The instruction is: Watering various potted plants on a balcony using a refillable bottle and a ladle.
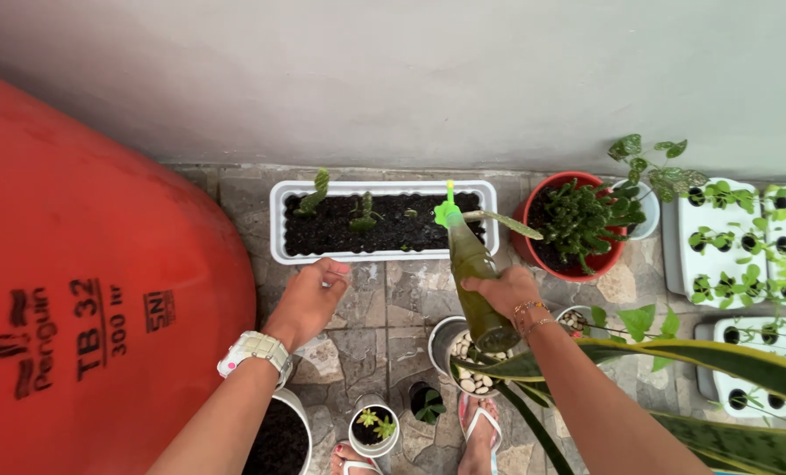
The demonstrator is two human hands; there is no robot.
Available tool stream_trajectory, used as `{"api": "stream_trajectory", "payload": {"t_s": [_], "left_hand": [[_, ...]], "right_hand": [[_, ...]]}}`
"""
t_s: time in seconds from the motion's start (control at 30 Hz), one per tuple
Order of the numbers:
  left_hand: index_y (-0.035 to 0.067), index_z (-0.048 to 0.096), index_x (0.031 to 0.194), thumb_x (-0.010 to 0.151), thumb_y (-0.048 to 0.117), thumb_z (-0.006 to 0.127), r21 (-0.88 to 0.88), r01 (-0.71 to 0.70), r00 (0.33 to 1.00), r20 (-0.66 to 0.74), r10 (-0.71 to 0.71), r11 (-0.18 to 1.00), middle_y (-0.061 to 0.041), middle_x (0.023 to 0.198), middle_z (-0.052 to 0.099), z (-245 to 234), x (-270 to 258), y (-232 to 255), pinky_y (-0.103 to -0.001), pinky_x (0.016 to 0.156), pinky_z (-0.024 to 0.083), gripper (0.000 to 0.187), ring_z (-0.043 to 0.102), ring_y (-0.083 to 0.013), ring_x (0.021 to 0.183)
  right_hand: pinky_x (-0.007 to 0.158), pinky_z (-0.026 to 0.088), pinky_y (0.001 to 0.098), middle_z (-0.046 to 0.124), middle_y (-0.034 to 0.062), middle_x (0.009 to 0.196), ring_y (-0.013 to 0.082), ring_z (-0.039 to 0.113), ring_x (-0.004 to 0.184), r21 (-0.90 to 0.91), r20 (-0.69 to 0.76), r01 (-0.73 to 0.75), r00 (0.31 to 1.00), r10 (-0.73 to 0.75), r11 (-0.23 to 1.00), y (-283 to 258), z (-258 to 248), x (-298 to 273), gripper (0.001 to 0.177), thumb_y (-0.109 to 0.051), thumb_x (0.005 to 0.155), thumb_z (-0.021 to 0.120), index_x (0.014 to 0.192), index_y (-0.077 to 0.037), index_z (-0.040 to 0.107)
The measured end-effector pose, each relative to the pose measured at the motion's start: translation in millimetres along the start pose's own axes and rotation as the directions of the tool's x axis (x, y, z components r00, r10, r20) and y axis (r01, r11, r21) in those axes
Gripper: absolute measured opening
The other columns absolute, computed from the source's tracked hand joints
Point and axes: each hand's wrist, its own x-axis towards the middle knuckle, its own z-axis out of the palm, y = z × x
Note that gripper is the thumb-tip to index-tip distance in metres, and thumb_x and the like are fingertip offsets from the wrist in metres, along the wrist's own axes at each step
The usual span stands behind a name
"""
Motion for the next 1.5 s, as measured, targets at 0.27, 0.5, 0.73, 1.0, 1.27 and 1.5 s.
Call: {"api": "stream_trajectory", "payload": {"t_s": [0.27,0.5,0.73,1.0,1.27,1.5], "left_hand": [[0.004,0.067,0.121,0.093,0.015,0.063,-0.043,0.068,0.997,-0.020,-0.069,0.997,-0.012,0.110,0.077,-22,-16,-13,-0.037,0.087,0.056,0.030,0.074,-0.0230,0.097],[0.004,0.068,0.122,0.094,0.016,0.063,-0.052,0.075,0.995,-0.065,-0.079,0.996,-0.012,0.113,0.076,-24,-22,-37,-0.037,0.091,0.055,0.031,0.073,-0.0245,0.102],[0.004,0.069,0.119,0.093,0.016,0.064,-0.104,0.102,0.991,-0.077,-0.111,0.989,-0.013,0.110,0.077,-23,-25,-52,-0.035,0.091,0.055,0.029,0.074,-0.0232,0.103],[0.005,0.067,0.122,0.094,0.015,0.061,-0.168,0.128,0.987,-0.075,-0.142,0.977,-0.012,0.108,0.077,-29,-25,-56,-0.036,0.089,0.056,0.030,0.074,-0.0233,0.101],[0.006,0.067,0.121,0.093,0.016,0.063,-0.211,0.100,0.983,-0.128,-0.129,0.972,-0.011,0.108,0.077,-28,-26,-71,-0.034,0.088,0.056,0.030,0.074,-0.0209,0.099],[0.006,0.067,0.121,0.094,0.016,0.063,-0.204,0.116,0.978,-0.148,-0.148,0.972,-0.012,0.107,0.076,-24,-22,-74,-0.035,0.085,0.057,0.029,0.074,-0.0218,0.096]], "right_hand": [[0.081,0.058,0.0418,0.077,0.0239,0.103,0.0294,0.077,0.093,0.078,0.061,0.109,0.992,-0.114,0.991,-54,4,-3,0.083,-0.054,0.060,0.088,0.105,0.014,0.072],[0.077,0.061,0.0400,0.072,0.0273,0.115,0.0309,0.075,0.093,0.135,0.173,0.087,0.979,-0.110,0.987,-89,-5,21,0.096,-0.047,0.068,0.093,0.125,0.022,0.057],[0.073,0.065,0.0413,0.073,0.0287,0.114,0.0321,0.078,0.093,0.265,0.259,0.001,0.963,-0.072,0.964,-118,-15,11,0.092,-0.038,0.067,0.090,0.131,0.017,0.052],[0.089,0.058,0.0435,0.071,0.0219,0.124,0.0310,0.072,0.107,-0.049,0.254,0.101,0.963,-0.086,0.994,-144,-16,29,0.100,-0.055,0.064,0.088,0.134,0.008,0.056],[0.089,0.060,0.0443,0.073,0.0223,0.125,0.0314,0.074,0.106,-0.091,0.289,0.145,0.951,-0.113,0.985,-163,-15,47,0.099,-0.053,0.060,0.088,0.134,0.007,0.063],[0.103,0.053,0.0457,0.064,0.0213,0.134,0.0319,0.067,0.119,-0.211,0.250,0.141,0.964,-0.086,0.967,-148,-13,71,0.098,-0.055,0.066,0.090,0.136,0.005,0.057]]}}
